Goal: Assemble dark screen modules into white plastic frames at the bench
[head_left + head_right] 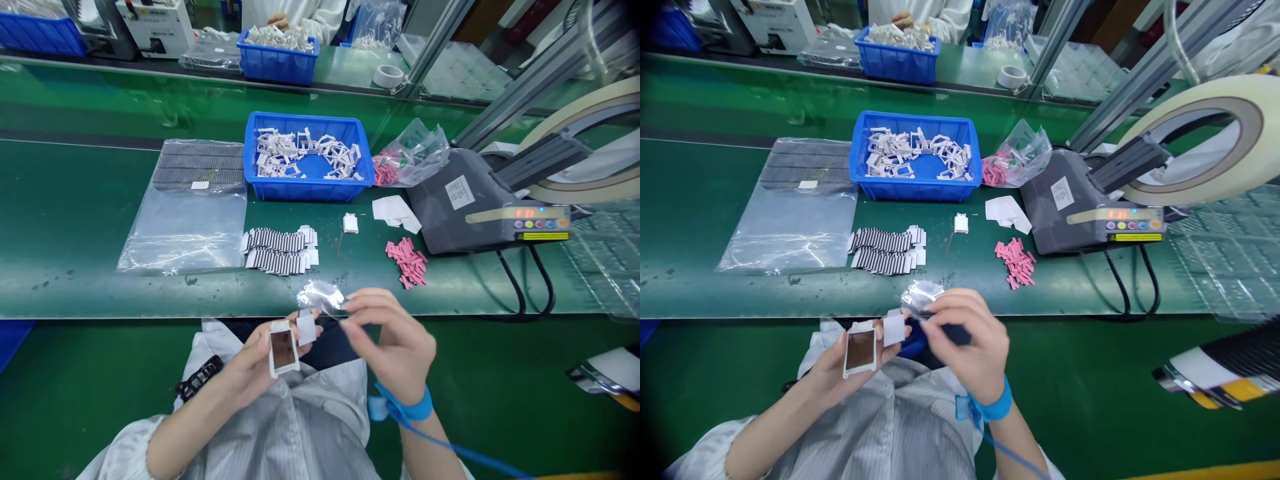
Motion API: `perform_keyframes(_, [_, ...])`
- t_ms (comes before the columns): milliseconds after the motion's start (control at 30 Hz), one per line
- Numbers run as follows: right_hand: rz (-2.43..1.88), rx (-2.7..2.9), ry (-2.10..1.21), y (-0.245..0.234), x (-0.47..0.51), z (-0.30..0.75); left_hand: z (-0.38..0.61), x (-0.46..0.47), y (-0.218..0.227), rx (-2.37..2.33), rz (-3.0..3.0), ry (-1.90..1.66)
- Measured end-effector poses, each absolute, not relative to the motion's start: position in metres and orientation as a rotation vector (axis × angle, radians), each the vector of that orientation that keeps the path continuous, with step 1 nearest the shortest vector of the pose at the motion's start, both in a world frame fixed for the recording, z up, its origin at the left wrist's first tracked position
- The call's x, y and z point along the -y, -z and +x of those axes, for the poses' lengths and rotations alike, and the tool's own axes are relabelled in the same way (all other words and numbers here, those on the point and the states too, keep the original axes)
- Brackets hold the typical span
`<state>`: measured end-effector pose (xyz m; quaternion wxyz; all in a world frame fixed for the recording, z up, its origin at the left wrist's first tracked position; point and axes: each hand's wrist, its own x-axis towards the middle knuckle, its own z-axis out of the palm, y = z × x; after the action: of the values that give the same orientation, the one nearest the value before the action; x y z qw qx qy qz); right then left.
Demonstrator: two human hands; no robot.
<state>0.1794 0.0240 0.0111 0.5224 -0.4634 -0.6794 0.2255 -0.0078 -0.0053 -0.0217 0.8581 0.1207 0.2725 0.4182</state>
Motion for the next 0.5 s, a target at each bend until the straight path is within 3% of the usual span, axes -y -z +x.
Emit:
perform_keyframes(67, [-1.195, 1.534, -0.367, 0.006, -0.029, 0.183, -0.016, 0.006, 0.028, -0.595, 0.215, -0.912])
perform_keyframes(167, [-1.184, 1.818, -0.095, 0.032, -0.033, 0.186, -0.025, 0.009, 0.032, -0.587, 0.196, -0.922])
perform_keyframes(300, [-1.091, 2.091, -0.079, 0.041, -0.024, 0.186, -0.026, 0.013, 0.029, -0.551, 0.234, -0.876])
perform_keyframes(367, [-1.106, 2.035, -0.222, 0.034, -0.015, 0.186, -0.023, 0.013, 0.024, -0.548, 0.271, -0.858])
perform_keyframes(500, [-1.084, 1.422, -0.955, 0.014, 0.006, 0.183, -0.009, 0.006, 0.012, -0.55, 0.416, -0.862])
